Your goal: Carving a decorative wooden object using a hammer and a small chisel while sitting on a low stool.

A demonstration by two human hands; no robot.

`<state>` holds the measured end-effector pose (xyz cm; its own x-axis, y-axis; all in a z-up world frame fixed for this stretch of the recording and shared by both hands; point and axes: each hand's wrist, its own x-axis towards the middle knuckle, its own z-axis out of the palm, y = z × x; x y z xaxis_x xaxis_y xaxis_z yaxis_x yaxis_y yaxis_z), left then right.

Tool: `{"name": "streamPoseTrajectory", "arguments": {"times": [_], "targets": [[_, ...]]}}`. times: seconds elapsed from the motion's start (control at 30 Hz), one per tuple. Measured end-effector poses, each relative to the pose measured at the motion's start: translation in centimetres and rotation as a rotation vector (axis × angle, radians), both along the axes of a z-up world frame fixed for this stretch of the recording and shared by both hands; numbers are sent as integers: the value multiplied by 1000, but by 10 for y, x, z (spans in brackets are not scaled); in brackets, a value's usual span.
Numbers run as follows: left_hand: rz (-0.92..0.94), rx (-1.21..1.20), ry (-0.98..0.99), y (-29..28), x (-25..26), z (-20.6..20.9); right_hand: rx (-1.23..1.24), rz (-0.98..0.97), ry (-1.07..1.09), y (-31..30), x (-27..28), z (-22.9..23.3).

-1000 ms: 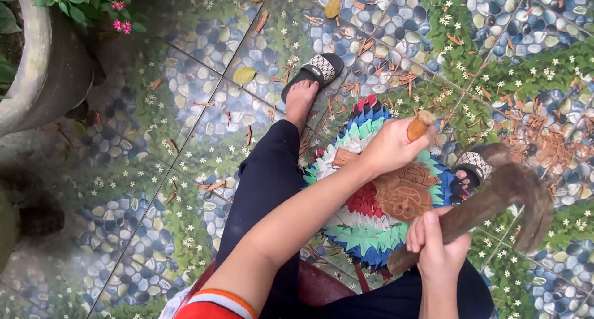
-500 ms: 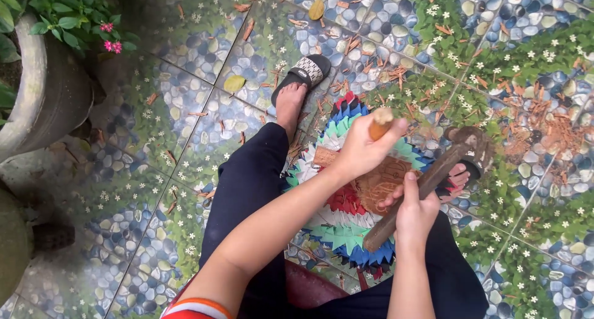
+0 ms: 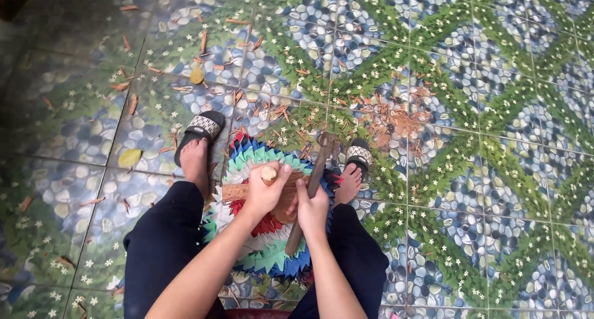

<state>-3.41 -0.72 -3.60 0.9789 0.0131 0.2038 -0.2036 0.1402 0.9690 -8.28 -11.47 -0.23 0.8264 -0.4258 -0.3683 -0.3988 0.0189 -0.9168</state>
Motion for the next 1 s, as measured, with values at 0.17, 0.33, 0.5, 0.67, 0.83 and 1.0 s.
{"name": "streamPoseTrajectory", "arguments": {"times": [0.17, 0.33, 0.5, 0.67, 0.83, 1.0], "targets": [[121, -4, 80, 5, 14, 10, -13, 16, -25, 1, -1, -4], [221, 7, 161, 13, 12, 37, -40, 15, -48, 1, -6, -10], [249, 51, 189, 17, 6, 53, -11, 8, -69, 3, -5, -3], [90, 324, 120, 6, 1, 44, -21, 3, -91, 1, -3, -6], [34, 314, 111, 10, -2, 38, -28, -11, -117, -5, 0, -11], [63, -166, 321, 23, -3, 23, -21, -28, -124, -2, -4, -23]]}}
